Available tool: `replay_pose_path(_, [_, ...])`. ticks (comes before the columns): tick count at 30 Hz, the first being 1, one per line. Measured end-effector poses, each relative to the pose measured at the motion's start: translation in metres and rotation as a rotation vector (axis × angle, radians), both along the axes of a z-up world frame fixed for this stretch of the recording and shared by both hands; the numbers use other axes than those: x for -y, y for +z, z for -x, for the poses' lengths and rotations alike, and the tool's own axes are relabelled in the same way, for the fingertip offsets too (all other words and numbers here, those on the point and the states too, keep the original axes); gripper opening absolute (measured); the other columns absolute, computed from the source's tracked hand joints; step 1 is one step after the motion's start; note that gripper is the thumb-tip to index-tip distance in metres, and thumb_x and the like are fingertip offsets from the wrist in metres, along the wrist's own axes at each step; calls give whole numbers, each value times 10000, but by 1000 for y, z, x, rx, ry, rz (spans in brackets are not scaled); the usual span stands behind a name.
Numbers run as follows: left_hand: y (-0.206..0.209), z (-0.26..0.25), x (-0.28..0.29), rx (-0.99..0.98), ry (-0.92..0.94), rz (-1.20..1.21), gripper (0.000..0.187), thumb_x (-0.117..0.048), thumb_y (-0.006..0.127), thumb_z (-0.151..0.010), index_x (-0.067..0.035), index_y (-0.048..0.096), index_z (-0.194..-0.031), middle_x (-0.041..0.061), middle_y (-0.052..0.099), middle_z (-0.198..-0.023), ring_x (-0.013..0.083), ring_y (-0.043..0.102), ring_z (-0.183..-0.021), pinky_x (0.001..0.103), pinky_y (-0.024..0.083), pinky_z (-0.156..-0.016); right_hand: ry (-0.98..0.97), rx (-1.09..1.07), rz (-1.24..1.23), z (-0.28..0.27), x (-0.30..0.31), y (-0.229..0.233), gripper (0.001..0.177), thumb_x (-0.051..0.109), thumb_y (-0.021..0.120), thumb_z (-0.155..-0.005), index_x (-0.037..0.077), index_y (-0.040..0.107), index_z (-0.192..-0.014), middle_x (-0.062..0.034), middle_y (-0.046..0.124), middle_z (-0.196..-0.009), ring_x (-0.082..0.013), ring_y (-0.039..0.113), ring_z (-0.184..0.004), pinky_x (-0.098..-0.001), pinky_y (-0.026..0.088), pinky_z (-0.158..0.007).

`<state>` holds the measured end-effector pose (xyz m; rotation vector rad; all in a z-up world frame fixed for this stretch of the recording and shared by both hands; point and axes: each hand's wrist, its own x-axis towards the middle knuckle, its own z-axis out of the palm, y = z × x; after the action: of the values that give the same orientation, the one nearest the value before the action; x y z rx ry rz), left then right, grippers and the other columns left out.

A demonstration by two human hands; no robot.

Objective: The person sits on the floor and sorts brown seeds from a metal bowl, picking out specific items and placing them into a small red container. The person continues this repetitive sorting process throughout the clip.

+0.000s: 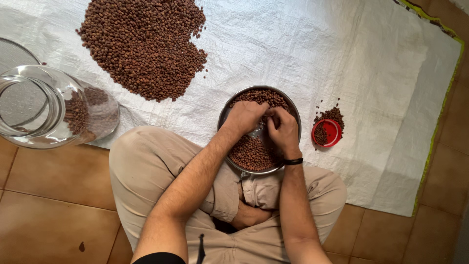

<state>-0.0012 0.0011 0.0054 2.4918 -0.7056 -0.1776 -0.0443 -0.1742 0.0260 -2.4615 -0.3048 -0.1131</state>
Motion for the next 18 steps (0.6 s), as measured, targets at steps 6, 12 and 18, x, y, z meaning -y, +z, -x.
replay_pose_path(6, [7, -8, -16, -3, 68, -21, 145, -94, 694, -918, -122, 631, -1045, 70, 688, -771, 244, 722, -735, 404, 590, -614, -44, -95, 127, 0, -9, 6, 151, 94, 721, -963, 130, 754, -1106, -55, 784, -1056, -214, 767, -854, -356, 625, -776])
replay_pose_path(12, [2, 6, 3, 139, -35, 2, 348, -84, 738, -822, -152, 673, -1157, 63, 730, -808, 259, 743, -765, 410, 608, -646, -63, -16, 170, 1, -3, 5, 241, 85, 756, -904, 54, 716, -1139, -116, 756, -1104, -287, 751, -945, -388, 603, -834])
replay_pose_path(18, [-11, 7, 8, 140, -47, -71, 263, -111, 729, -872, -155, 695, -1129, 69, 741, -851, 252, 752, -802, 408, 618, -670, -88, -51, 171, 0, -3, 9, 204, 119, 761, -917, 73, 717, -1111, -104, 761, -1080, -273, 750, -922, -381, 600, -802])
